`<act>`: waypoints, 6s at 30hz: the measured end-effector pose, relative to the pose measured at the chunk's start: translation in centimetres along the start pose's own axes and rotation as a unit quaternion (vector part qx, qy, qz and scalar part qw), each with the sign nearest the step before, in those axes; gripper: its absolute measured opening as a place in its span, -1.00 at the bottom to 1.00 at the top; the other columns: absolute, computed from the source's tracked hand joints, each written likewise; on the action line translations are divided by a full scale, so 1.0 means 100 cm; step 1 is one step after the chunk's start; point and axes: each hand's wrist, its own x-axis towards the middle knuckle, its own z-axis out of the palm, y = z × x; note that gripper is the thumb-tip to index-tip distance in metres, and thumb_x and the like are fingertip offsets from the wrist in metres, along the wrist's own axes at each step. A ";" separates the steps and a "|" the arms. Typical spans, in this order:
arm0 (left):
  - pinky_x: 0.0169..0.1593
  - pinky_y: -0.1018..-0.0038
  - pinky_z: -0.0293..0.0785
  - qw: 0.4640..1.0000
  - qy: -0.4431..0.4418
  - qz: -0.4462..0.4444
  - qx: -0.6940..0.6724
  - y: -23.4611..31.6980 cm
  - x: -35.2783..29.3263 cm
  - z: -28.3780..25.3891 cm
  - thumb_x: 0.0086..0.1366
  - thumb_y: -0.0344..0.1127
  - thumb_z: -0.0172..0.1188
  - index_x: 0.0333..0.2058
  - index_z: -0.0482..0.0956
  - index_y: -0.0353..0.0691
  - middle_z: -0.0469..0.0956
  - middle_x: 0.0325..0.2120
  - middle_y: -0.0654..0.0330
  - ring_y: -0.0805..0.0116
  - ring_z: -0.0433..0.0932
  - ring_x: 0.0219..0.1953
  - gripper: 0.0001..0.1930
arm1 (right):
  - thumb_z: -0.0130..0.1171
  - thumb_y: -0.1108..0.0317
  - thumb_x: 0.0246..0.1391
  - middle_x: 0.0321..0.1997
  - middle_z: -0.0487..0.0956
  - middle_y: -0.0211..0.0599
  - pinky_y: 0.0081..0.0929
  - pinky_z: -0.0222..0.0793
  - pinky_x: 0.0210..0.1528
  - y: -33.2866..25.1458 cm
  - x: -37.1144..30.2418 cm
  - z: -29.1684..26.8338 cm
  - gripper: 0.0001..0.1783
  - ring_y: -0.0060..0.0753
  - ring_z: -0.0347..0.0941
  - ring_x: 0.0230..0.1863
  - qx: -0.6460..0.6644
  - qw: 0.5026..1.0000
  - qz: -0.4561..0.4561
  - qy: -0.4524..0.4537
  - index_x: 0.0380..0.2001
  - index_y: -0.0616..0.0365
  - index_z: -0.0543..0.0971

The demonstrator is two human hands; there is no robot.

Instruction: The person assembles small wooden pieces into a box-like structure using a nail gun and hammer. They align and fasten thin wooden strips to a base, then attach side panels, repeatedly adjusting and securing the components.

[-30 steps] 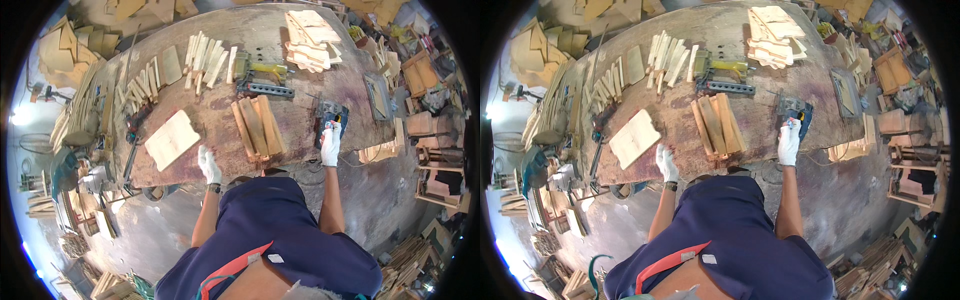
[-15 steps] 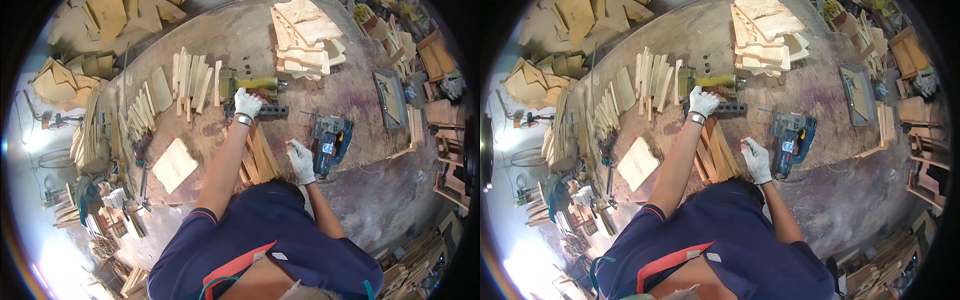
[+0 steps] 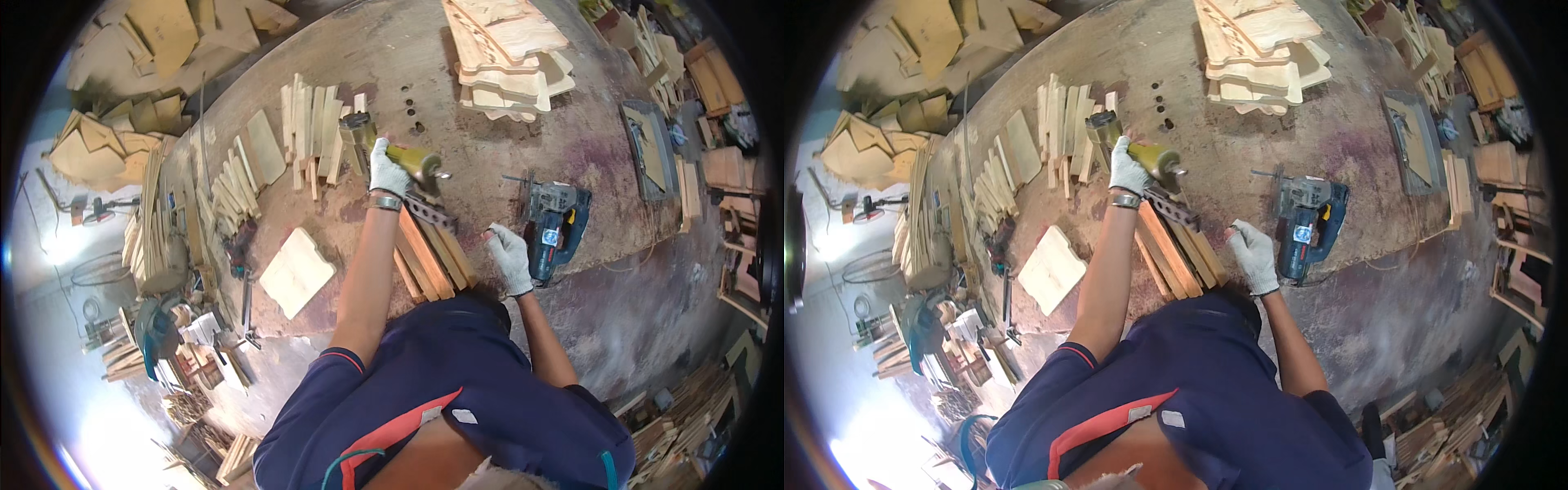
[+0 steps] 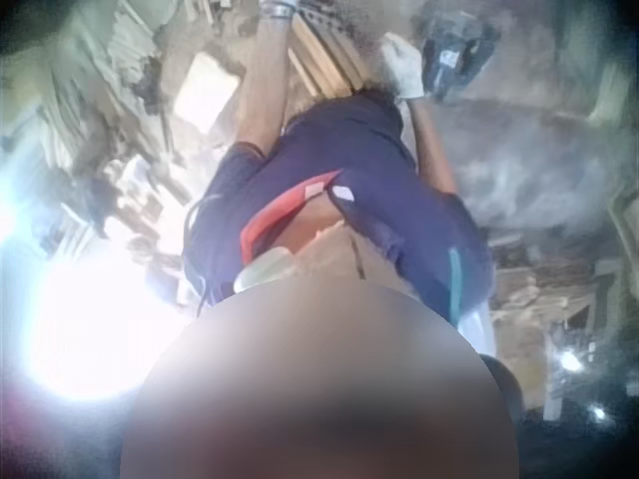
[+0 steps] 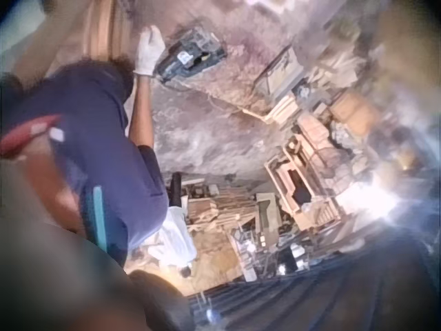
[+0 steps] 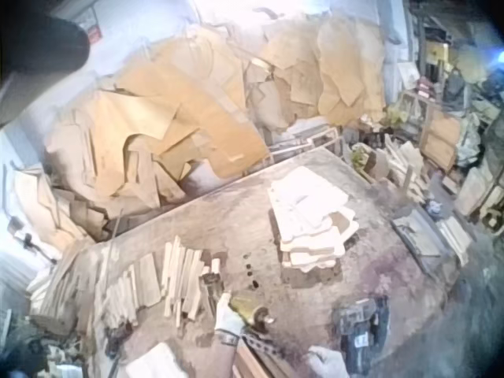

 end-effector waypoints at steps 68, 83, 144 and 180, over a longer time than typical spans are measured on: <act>-0.20 0.40 0.54 0.933 -0.130 -0.136 0.306 -0.038 -0.265 -0.169 0.23 -0.35 0.31 -0.03 0.44 -0.21 0.54 -0.20 0.23 0.40 0.56 -0.22 -0.64 | 0.49 0.19 -0.14 -0.19 0.71 -0.01 -0.41 0.54 -0.08 0.043 -0.211 0.147 -0.29 -0.42 0.65 -0.19 -0.180 0.979 -0.040 0.089 0.07 0.34 0.52; -0.37 0.56 0.57 0.786 -0.303 -0.125 0.524 -0.021 -0.216 -0.154 0.38 -0.02 0.23 -0.15 0.56 -0.29 0.62 -0.38 0.25 0.48 0.59 -0.44 -0.61 | 0.45 0.23 -0.12 -0.41 0.64 -0.14 -0.32 0.52 -0.25 0.020 -0.152 0.104 -0.51 -0.26 0.65 -0.40 -0.265 0.952 -0.102 0.113 -0.09 0.05 0.53; 0.34 -0.03 0.14 0.316 0.256 0.249 0.879 0.024 -0.245 -0.409 0.45 0.24 -0.13 0.33 0.23 -0.27 0.32 0.27 -0.11 -0.18 0.22 0.34 -0.26 | 0.14 0.04 0.09 -0.46 0.65 0.04 -0.13 0.54 -0.33 0.421 -0.489 0.071 -0.58 -0.04 0.67 -0.44 -0.136 0.921 0.356 0.076 -0.27 0.20 0.68; 0.36 0.00 0.14 0.293 0.275 0.252 0.880 0.027 -0.231 -0.423 0.45 0.28 -0.16 0.37 0.17 -0.32 0.27 0.31 -0.12 -0.15 0.20 0.36 -0.19 | 0.12 0.00 0.03 -0.17 0.64 0.09 0.07 0.45 -0.01 0.443 -0.337 0.047 -0.58 0.22 0.56 -0.08 -0.336 0.913 0.222 0.063 -0.30 0.08 0.73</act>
